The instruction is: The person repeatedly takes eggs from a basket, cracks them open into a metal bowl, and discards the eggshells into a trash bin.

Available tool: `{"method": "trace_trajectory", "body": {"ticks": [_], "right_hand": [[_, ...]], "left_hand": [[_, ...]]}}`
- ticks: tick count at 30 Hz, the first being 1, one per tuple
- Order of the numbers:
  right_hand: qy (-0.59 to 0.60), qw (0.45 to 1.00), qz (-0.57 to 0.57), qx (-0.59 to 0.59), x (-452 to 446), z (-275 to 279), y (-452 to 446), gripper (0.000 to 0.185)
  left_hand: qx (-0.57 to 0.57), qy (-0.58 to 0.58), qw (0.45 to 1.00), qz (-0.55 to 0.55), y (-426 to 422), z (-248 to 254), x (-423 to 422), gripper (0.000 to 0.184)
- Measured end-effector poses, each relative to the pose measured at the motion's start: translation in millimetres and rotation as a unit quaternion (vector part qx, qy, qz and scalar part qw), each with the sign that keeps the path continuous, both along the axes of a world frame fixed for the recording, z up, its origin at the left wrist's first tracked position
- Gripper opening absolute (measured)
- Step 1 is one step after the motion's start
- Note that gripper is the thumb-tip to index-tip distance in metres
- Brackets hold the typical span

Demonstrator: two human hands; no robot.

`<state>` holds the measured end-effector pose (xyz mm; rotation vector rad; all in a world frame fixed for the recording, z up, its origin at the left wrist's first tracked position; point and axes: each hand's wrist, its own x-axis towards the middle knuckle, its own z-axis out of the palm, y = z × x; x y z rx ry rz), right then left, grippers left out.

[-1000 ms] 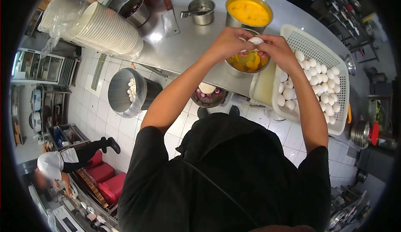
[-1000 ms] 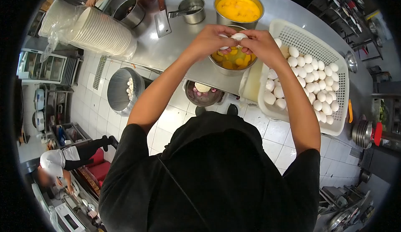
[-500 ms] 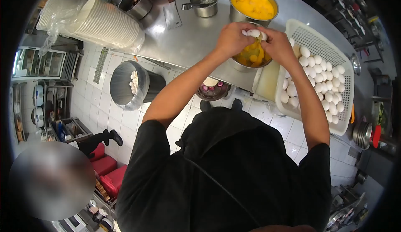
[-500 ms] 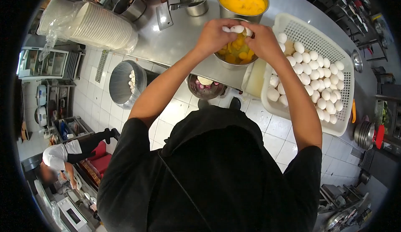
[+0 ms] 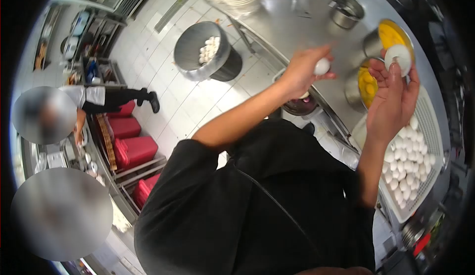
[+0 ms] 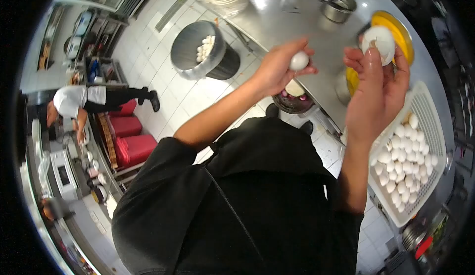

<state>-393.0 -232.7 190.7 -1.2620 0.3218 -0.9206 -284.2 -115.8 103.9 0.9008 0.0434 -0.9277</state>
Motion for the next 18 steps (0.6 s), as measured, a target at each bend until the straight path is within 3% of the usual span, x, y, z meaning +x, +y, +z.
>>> {"method": "trace_trajectory", "body": {"ticks": [1, 4, 6, 7, 8, 9, 10, 11, 12, 13, 15, 16, 17, 18], "right_hand": [[-0.032, 0.998, 0.020, -0.046, 12, 11, 30, 0.045], [-0.067, 0.970, 0.126, -0.199, 69, 15, 104, 0.040], [0.022, 0.910, 0.262, -0.322, 131, -16, 143, 0.038], [0.080, 0.868, 0.319, -0.371, 156, -33, 151, 0.037], [0.126, 0.838, 0.354, -0.396, 164, -43, 148, 0.036], [0.150, 0.830, 0.360, -0.399, 159, -36, 138, 0.035], [0.184, 0.833, 0.331, -0.402, 140, -27, 118, 0.032], [0.219, 0.833, 0.309, -0.403, 115, -16, 105, 0.029], [0.250, 0.827, 0.294, -0.408, 92, -7, 93, 0.028], [0.280, 0.819, 0.286, -0.411, 72, -2, 79, 0.028], [0.296, 0.889, 0.101, -0.335, 24, -14, 11, 0.021], [0.294, 0.918, -0.009, -0.267, -3, -10, -20, 0.019], [0.353, 0.864, -0.113, -0.341, -32, -26, -69, 0.021], [0.412, 0.836, -0.169, -0.320, -66, -33, -108, 0.024]], "left_hand": [[0.003, 0.057, 0.998, 0.032, 21, -15, -2, 0.036], [-0.029, -0.018, 0.998, 0.049, 71, -86, -6, 0.034], [-0.011, 0.031, 0.999, 0.031, 89, -70, -17, 0.034], [-0.025, 0.059, 0.997, -0.029, 95, -88, -9, 0.039], [-0.023, 0.091, 0.995, -0.015, 96, -102, -5, 0.043], [0.021, 0.041, 0.999, 0.002, 100, -90, -9, 0.045], [0.071, -0.008, 0.997, 0.019, 102, -77, -14, 0.047], [0.067, 0.018, 0.998, -0.004, 111, -98, -9, 0.047], [0.088, -0.011, 0.994, 0.063, 96, -85, -14, 0.039], [0.103, 0.005, 0.995, 0.019, 97, -80, -6, 0.034], [0.179, 0.012, 0.984, 0.006, 85, -54, -7, 0.027], [0.165, -0.012, 0.986, -0.018, 79, -49, -9, 0.027], [0.150, -0.035, 0.987, -0.038, 74, -46, -10, 0.027], [0.142, -0.056, 0.987, -0.056, 66, -41, -12, 0.026]]}}
